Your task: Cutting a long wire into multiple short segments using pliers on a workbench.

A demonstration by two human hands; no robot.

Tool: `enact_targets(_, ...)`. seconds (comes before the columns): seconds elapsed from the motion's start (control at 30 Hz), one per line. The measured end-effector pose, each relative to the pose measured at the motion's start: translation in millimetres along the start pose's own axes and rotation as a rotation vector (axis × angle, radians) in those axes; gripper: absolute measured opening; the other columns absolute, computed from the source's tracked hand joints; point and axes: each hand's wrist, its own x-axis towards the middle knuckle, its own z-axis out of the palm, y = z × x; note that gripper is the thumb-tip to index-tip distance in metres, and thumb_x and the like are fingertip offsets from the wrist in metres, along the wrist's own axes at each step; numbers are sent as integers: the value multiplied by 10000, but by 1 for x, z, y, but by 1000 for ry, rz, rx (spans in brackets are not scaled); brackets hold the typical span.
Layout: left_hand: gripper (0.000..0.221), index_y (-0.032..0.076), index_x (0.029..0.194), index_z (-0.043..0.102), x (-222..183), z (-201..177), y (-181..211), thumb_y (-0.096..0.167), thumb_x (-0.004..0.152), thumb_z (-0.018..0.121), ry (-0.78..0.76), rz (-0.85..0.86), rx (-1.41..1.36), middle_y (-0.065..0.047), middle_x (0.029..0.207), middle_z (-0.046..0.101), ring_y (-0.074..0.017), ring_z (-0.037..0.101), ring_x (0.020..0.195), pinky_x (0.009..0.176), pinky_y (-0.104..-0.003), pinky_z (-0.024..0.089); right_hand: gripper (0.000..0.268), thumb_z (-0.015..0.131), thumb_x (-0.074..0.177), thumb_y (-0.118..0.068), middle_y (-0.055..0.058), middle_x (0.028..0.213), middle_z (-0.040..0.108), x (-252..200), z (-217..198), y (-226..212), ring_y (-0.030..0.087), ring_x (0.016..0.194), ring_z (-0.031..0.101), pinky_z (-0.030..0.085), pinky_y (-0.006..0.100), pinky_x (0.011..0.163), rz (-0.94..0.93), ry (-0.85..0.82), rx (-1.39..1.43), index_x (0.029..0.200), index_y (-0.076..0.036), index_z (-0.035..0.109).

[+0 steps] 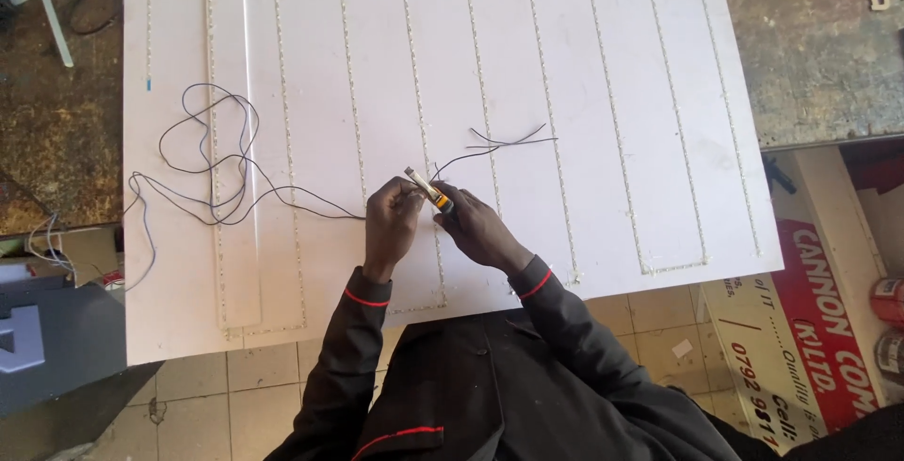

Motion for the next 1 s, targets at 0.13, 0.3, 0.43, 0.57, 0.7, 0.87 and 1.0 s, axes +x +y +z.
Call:
enact_targets(0.13, 151, 54, 981, 772, -1, -9, 10, 102, 1060, 652, -66, -41, -62, -129, 873, 801, -201, 766, 940, 908, -412, 579, 649, 749, 1088, -249, 354, 1206, 753, -2, -4, -11, 648, 1108, 728, 597, 727, 881, 7, -18, 66, 1666, -91, 498)
enact_targets(0.3, 113, 67, 986, 767, 6, -8, 18, 71, 1034, 665, -102, -38, -166, -63, 906, 729, -127, 649, 1008, 910, -347, 518, 681, 710, 1131, -318, 355, 1204, 719, 7, -1, -11, 664, 1124, 697, 582, 723, 942, -29, -19, 65, 1706, -73, 439)
enact_targets(0.43, 103, 43, 992, 769, 8, -4, 9, 47, 1014, 669, -107, -62, -213, -70, 927, 732, -136, 669, 1038, 923, -339, 525, 698, 736, 1115, -244, 354, 1242, 695, 2, 4, -5, 687, 1122, 677, 576, 744, 887, 8, -8, 84, 1717, -76, 424)
enact_targets(0.57, 87, 106, 939, 734, 7, 3, -14, 100, 1007, 679, 33, 232, 247, -55, 656, 650, -221, 692, 713, 659, -377, 518, 609, 724, 1118, -249, 345, 1284, 724, -6, 20, -3, 670, 1154, 703, 601, 744, 920, 159, 33, 166, 1662, -107, 490)
enact_targets(0.7, 82, 200, 911, 678, 17, 14, -30, 139, 963, 697, 201, 578, 733, -4, 607, 631, -308, 764, 635, 609, -402, 591, 585, 687, 1108, -213, 357, 1242, 755, -3, 20, -2, 649, 1126, 729, 610, 736, 934, 272, 37, 104, 1650, -95, 501)
enact_targets(0.87, 89, 182, 958, 724, 41, -21, -23, 104, 995, 706, 435, 574, 730, -19, 599, 616, -292, 743, 614, 612, -366, 577, 575, 695, 1102, -244, 277, 1225, 784, -23, 34, 11, 581, 1088, 776, 632, 699, 915, 248, 1, -15, 1648, -170, 532)
enact_targets(1.0, 99, 133, 1024, 767, 36, -35, 4, 67, 1032, 693, 306, 505, 459, -119, 680, 710, -372, 791, 725, 645, -395, 590, 593, 730, 1092, -284, 269, 1220, 792, -27, 22, 5, 555, 1120, 783, 630, 669, 955, 243, -49, 24, 1641, -132, 566)
